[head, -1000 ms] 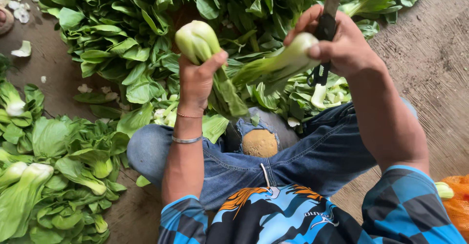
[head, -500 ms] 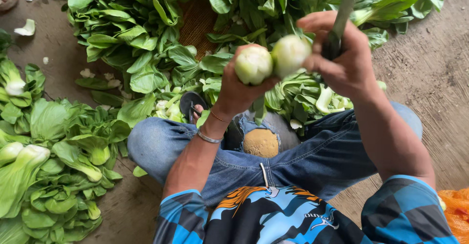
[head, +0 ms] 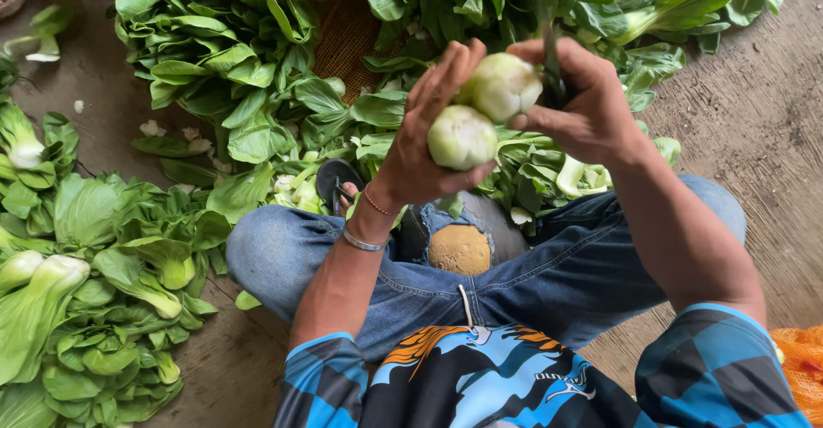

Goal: The person sits on the floor among large piles of bok choy, picks up individual heads, and uses a small knife to trim the root ends and remove damaged outer leaves. Trimmed heads are tossed onto a finished pile while trimmings accumulate on the floor.

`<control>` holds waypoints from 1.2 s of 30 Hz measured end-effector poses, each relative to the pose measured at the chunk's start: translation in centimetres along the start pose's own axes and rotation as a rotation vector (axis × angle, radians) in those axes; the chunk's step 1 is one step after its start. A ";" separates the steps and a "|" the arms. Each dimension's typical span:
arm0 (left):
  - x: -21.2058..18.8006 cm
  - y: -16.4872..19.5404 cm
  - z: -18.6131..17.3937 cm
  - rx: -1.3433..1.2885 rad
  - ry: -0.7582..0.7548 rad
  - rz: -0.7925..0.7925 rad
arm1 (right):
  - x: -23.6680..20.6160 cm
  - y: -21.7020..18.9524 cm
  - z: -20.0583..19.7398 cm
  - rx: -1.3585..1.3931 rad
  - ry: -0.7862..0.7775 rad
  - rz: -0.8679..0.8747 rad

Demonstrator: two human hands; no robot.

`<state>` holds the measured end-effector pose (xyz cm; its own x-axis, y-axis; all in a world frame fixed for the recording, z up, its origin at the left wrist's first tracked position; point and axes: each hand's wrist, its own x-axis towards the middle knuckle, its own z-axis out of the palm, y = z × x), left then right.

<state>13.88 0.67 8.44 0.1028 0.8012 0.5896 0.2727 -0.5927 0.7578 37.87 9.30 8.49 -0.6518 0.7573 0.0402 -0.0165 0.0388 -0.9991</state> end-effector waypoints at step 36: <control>-1.0 1.9 -1.0 -0.016 -0.186 0.052 | -1.5 -7.6 -3.5 -0.932 0.025 -0.281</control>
<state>13.34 -1.30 9.58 0.2916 0.7701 0.5674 0.2470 -0.6336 0.7331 41.63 10.19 16.05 -0.6991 0.6549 0.2872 0.4445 0.7126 -0.5429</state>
